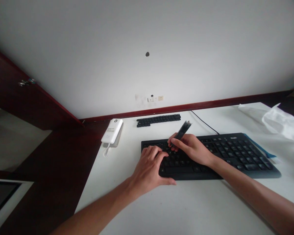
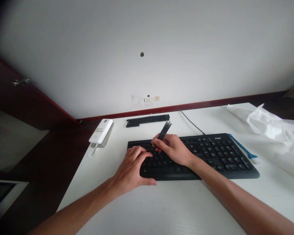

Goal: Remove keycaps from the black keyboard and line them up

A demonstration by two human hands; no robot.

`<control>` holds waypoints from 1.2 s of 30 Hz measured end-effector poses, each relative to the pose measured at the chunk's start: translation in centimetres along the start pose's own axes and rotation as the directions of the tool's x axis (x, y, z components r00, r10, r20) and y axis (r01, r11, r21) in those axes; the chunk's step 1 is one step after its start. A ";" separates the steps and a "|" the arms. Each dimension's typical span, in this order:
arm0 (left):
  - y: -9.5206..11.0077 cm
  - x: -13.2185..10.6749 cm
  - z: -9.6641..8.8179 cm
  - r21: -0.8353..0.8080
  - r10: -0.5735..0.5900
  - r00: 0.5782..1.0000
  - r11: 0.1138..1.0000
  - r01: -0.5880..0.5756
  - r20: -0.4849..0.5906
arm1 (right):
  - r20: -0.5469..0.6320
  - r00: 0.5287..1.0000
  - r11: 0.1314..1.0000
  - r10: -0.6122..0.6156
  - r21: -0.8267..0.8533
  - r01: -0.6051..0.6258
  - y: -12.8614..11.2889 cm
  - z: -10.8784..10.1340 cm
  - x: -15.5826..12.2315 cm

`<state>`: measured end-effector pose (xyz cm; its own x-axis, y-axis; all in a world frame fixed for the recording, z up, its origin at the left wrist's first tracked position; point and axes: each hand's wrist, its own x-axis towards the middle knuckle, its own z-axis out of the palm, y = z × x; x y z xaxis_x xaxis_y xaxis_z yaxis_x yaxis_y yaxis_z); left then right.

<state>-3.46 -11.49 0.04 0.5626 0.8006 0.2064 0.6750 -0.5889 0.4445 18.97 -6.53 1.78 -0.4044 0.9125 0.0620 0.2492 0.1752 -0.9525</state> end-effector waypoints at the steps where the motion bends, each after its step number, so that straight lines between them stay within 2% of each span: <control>1: 0.1 0.0 0.0 -0.001 -0.001 1.000 1.000 0.001 0.006 | 0.011 1.000 1.000 -0.004 -0.016 0.004 -0.1 0.0 0.0; 15: 0.5 -0.1 0.3 -0.011 -0.049 0.998 0.999 0.049 0.024 | 0.074 0.997 0.999 0.002 -0.032 0.000 0.0 0.3 -0.2; 24: 0.7 -0.3 0.2 0.092 -0.026 1.000 0.995 0.024 0.016 | 0.111 0.994 1.000 0.011 0.021 -0.013 -0.3 0.5 -0.3; 30: 1.6 -1.2 0.1 0.158 0.084 0.996 0.983 -0.088 0.033 | 0.109 0.994 0.999 0.005 -0.041 -0.001 -0.2 0.7 -0.6; 36: 1.5 -1.3 0.0 0.160 0.073 0.997 0.984 -0.074 0.008 | 0.127 0.991 0.974 -0.046 -0.215 0.073 -0.9 0.8 -1.0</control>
<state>-3.22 -13.44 0.41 0.6143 0.7543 0.2316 0.6995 -0.6564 0.2825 18.45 -7.91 2.30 -0.5236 0.8493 0.0674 0.4028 0.3165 -0.8588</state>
